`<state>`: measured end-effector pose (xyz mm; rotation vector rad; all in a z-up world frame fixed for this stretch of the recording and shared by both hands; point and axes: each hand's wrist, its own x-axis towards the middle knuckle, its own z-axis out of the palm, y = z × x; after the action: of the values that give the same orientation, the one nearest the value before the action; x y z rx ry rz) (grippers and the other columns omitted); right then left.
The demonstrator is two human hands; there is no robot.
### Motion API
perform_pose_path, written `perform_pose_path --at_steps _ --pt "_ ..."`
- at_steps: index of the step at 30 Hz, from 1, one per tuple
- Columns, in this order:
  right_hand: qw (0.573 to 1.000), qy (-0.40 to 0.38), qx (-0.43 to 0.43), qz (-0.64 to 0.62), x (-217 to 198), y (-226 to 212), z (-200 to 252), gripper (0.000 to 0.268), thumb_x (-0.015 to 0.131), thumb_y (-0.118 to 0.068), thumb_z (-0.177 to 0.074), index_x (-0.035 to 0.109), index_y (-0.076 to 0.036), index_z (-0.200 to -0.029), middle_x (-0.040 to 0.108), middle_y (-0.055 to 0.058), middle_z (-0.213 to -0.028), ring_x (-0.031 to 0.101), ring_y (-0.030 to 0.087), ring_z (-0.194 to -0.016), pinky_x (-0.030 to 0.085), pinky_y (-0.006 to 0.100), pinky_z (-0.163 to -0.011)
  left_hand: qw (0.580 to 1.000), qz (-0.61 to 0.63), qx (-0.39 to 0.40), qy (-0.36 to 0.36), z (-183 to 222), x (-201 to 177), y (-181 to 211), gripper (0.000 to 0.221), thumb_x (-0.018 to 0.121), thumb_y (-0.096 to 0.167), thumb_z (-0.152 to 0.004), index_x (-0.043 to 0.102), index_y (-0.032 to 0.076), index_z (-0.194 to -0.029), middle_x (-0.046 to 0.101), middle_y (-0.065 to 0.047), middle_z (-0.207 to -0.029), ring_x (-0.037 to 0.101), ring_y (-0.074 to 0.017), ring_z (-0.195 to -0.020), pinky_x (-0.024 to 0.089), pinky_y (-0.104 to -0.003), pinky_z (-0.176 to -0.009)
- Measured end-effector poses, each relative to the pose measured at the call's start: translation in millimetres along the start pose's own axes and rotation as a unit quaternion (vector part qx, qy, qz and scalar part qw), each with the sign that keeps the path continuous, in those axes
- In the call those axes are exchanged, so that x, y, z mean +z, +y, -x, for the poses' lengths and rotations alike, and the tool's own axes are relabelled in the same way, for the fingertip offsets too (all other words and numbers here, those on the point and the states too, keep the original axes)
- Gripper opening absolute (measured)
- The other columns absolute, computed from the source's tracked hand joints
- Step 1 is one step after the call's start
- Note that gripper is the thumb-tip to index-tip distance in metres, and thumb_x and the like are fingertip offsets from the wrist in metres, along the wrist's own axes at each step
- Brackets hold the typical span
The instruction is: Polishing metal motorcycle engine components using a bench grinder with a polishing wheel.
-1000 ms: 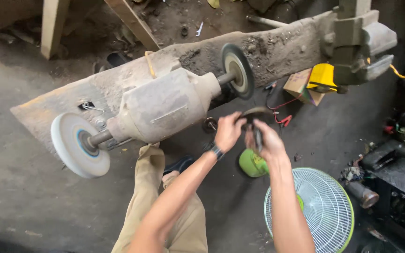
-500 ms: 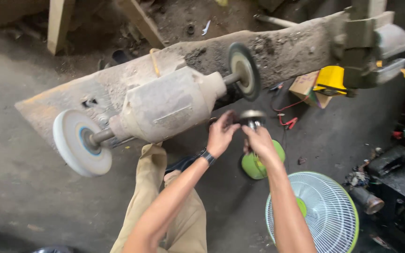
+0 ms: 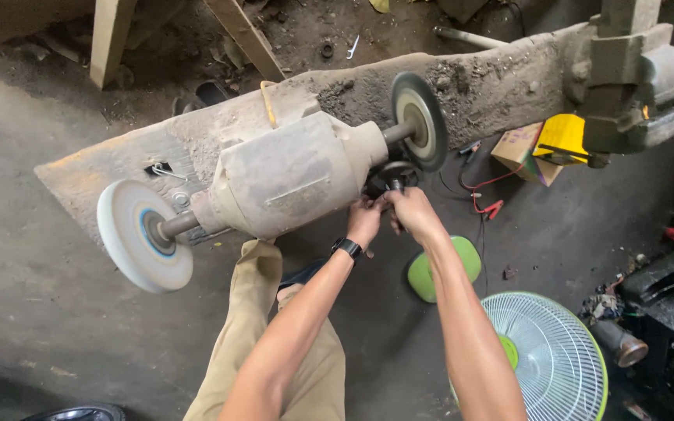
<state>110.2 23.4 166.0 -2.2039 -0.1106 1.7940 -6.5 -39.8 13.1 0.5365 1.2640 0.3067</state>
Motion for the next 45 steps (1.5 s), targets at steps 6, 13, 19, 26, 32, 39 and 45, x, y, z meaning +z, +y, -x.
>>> perform_pose_path --at_steps 6,13,19,26,32,39,45 --pt "0.944 -0.063 -0.168 -0.277 -62.0 170.9 120.6 0.042 0.059 -0.007 -0.09 0.057 0.004 -0.13 0.064 0.01 -0.125 0.062 0.017 -0.115 0.05 0.035 -0.098 0.881 -0.1 0.423 -0.185 151.8 -5.3 163.8 0.054 0.05 -0.022 -0.073 0.065 0.003 -0.119 0.07 -0.016 -0.129 0.063 -0.0293 -0.136 0.049 -0.037 -0.119" --pt "0.86 0.105 -0.229 -0.443 -28.9 153.8 81.1 0.04 0.062 -0.003 -0.088 0.057 0.0 -0.128 0.062 0.008 -0.127 0.06 0.022 -0.12 0.043 0.041 -0.11 0.986 0.049 0.107 -0.116 102.1 28.2 60.8 0.044 0.044 -0.008 -0.093 0.051 -0.001 -0.135 0.061 -0.012 -0.14 0.057 -0.0222 -0.136 0.044 -0.035 -0.113" --pt "0.893 0.175 -0.312 -0.273 -37.6 87.9 24.4 0.031 0.07 -0.002 -0.09 0.064 -0.003 -0.121 0.064 0.0 -0.114 0.059 0.013 -0.105 0.046 0.031 -0.097 0.873 0.418 -0.125 -0.216 4.3 68.1 -48.2 0.017 0.056 0.019 -0.115 0.055 0.006 -0.103 0.059 -0.008 -0.106 0.055 -0.0228 -0.097 0.047 -0.045 -0.09" --pt "0.929 0.192 -0.27 -0.165 -25.9 27.0 -6.4 0.029 0.073 -0.002 -0.082 0.065 -0.002 -0.11 0.07 0.004 -0.099 0.065 0.015 -0.085 0.054 0.032 -0.074 0.865 0.433 -0.197 -0.157 -14.8 59.4 27.7 0.025 0.048 0.03 -0.1 0.062 0.01 -0.104 0.067 -0.006 -0.109 0.06 -0.0215 -0.107 0.045 -0.043 -0.094" --pt "0.939 0.177 -0.292 -0.048 5.4 34.2 -11.8 0.028 0.075 -0.004 -0.079 0.067 -0.001 -0.106 0.071 0.004 -0.096 0.065 0.013 -0.087 0.054 0.028 -0.078 0.868 0.453 -0.164 -0.118 5.0 10.0 16.2 0.03 0.048 0.031 -0.1 0.063 0.008 -0.111 0.067 -0.008 -0.118 0.059 -0.0229 -0.112 0.046 -0.045 -0.097" --pt "0.93 0.201 -0.292 -0.094 -60.2 35.2 21.6 0.023 0.071 -0.002 -0.083 0.068 -0.002 -0.106 0.069 0.001 -0.099 0.063 0.01 -0.085 0.053 0.025 -0.078 0.854 0.447 -0.164 -0.21 35.6 81.4 58.8 0.028 0.05 0.029 -0.1 0.06 0.007 -0.115 0.065 -0.006 -0.123 0.055 -0.0199 -0.116 0.039 -0.045 -0.1" --pt "0.928 0.136 -0.327 -0.116 -35.7 39.7 30.4 0.037 0.069 0.001 -0.077 0.06 -0.005 -0.112 0.066 0.0 -0.103 0.063 0.01 -0.092 0.053 0.025 -0.084 0.82 0.514 -0.178 -0.177 66.4 52.1 40.8 0.028 0.053 0.029 -0.1 0.059 0.008 -0.117 0.065 -0.006 -0.127 0.055 -0.0213 -0.124 0.04 -0.043 -0.108"
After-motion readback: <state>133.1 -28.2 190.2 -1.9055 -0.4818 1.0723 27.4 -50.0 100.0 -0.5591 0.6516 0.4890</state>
